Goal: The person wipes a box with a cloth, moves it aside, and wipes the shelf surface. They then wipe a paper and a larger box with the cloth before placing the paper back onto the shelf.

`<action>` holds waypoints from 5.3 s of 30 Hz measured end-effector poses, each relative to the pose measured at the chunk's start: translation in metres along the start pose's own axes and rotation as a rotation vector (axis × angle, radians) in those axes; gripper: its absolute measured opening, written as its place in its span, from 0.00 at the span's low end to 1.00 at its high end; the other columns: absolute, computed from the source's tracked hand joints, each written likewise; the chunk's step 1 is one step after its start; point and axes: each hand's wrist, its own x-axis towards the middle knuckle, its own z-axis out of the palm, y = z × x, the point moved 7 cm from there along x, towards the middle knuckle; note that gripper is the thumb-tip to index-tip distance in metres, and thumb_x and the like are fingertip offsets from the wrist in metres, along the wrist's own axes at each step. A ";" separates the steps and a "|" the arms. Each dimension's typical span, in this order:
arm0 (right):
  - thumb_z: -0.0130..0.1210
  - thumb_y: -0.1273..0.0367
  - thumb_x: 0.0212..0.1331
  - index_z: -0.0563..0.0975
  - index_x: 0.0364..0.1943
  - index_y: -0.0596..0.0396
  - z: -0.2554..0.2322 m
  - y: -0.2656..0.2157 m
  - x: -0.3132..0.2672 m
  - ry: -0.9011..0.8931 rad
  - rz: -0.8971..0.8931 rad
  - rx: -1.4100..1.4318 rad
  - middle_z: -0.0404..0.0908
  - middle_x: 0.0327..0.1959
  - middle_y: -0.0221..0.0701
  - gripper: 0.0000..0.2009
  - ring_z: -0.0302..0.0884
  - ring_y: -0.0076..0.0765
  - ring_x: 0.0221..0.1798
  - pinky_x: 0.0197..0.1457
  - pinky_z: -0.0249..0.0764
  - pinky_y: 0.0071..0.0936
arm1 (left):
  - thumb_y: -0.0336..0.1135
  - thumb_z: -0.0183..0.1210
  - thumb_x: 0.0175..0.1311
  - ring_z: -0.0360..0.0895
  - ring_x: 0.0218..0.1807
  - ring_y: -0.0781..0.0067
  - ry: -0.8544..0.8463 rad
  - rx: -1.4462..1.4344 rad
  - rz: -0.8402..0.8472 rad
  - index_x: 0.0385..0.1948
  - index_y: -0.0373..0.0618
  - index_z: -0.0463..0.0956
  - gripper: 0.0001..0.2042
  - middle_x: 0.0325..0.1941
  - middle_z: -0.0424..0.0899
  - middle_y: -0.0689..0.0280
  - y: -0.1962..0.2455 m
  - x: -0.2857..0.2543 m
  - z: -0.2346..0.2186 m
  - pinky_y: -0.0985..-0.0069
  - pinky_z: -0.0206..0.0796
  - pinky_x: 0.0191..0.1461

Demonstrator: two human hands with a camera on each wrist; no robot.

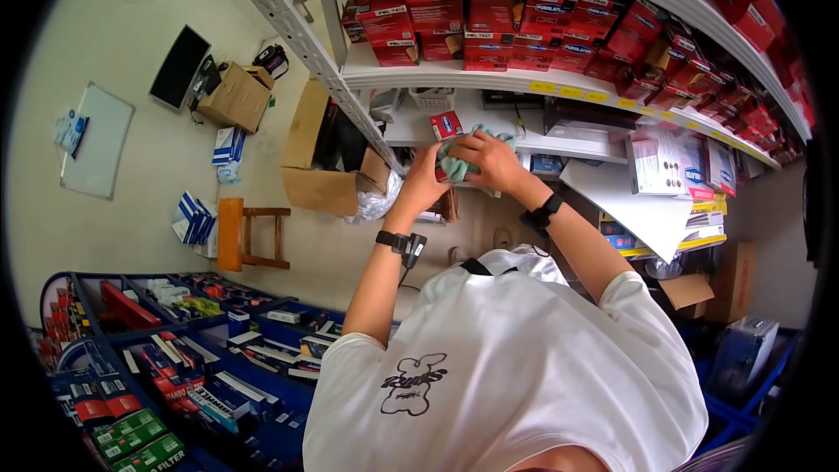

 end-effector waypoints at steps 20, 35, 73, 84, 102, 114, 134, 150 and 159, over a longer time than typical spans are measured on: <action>0.68 0.63 0.44 0.81 0.53 0.45 0.050 -0.015 -0.002 -0.218 -0.144 0.043 0.74 0.63 0.32 0.25 0.76 0.47 0.62 0.55 0.79 0.45 | 0.30 0.72 0.50 0.70 0.63 0.46 0.214 0.359 -0.036 0.65 0.44 0.65 0.37 0.60 0.74 0.54 0.004 -0.008 -0.056 0.57 0.66 0.66; 0.66 0.59 0.48 0.75 0.61 0.45 0.045 -0.010 0.021 -0.231 -0.194 0.165 0.70 0.65 0.40 0.31 0.81 0.51 0.54 0.48 0.82 0.46 | 0.27 0.72 0.49 0.67 0.66 0.48 0.199 0.387 -0.171 0.67 0.42 0.65 0.39 0.63 0.70 0.56 0.011 -0.003 -0.068 0.59 0.67 0.67; 0.66 0.61 0.48 0.71 0.58 0.50 0.037 -0.066 0.121 -0.012 0.039 -0.037 0.67 0.64 0.45 0.30 0.83 0.58 0.41 0.41 0.81 0.48 | 0.30 0.68 0.54 0.64 0.69 0.49 0.208 0.523 0.473 0.71 0.42 0.63 0.38 0.67 0.67 0.55 0.010 0.036 -0.185 0.55 0.62 0.70; 0.69 0.61 0.45 0.67 0.61 0.54 0.037 -0.067 0.140 0.200 0.167 -0.103 0.65 0.65 0.45 0.36 0.81 0.59 0.46 0.40 0.83 0.47 | 0.34 0.69 0.55 0.65 0.71 0.53 0.351 0.618 0.606 0.69 0.48 0.69 0.35 0.69 0.69 0.58 0.032 0.053 -0.210 0.58 0.65 0.70; 0.69 0.66 0.46 0.64 0.67 0.44 0.038 -0.069 0.147 0.189 0.320 0.012 0.63 0.65 0.45 0.40 0.78 0.59 0.51 0.46 0.81 0.49 | 0.27 0.62 0.60 0.69 0.70 0.50 0.395 0.439 0.584 0.62 0.46 0.74 0.24 0.67 0.71 0.54 0.027 0.065 -0.203 0.59 0.69 0.68; 0.66 0.63 0.47 0.50 0.78 0.46 0.040 -0.068 0.148 0.116 0.272 0.007 0.74 0.58 0.45 0.51 0.78 0.57 0.52 0.46 0.80 0.47 | 0.30 0.65 0.60 0.76 0.51 0.54 0.542 0.608 0.407 0.46 0.42 0.76 0.14 0.46 0.76 0.60 -0.009 0.063 -0.185 0.60 0.71 0.51; 0.67 0.58 0.49 0.77 0.60 0.47 0.067 0.027 0.067 -0.194 0.429 -0.102 0.72 0.61 0.35 0.29 0.82 0.47 0.53 0.50 0.80 0.44 | 0.23 0.57 0.54 0.76 0.48 0.58 0.158 0.476 0.449 0.37 0.45 0.78 0.09 0.40 0.77 0.64 -0.033 0.058 -0.074 0.62 0.68 0.51; 0.62 0.60 0.49 0.81 0.55 0.47 0.066 0.094 -0.013 -0.350 0.627 -0.056 0.79 0.57 0.37 0.25 0.83 0.53 0.51 0.52 0.81 0.46 | 0.34 0.74 0.51 0.66 0.69 0.47 -0.157 0.539 0.033 0.68 0.48 0.63 0.40 0.67 0.67 0.52 -0.125 0.089 0.066 0.54 0.68 0.65; 0.64 0.58 0.50 0.81 0.54 0.48 0.067 0.115 -0.046 -0.336 0.589 -0.054 0.79 0.54 0.36 0.24 0.84 0.51 0.50 0.51 0.81 0.46 | 0.31 0.72 0.51 0.72 0.62 0.45 -0.114 0.529 -0.146 0.68 0.36 0.61 0.40 0.60 0.70 0.51 -0.147 0.106 0.082 0.57 0.71 0.62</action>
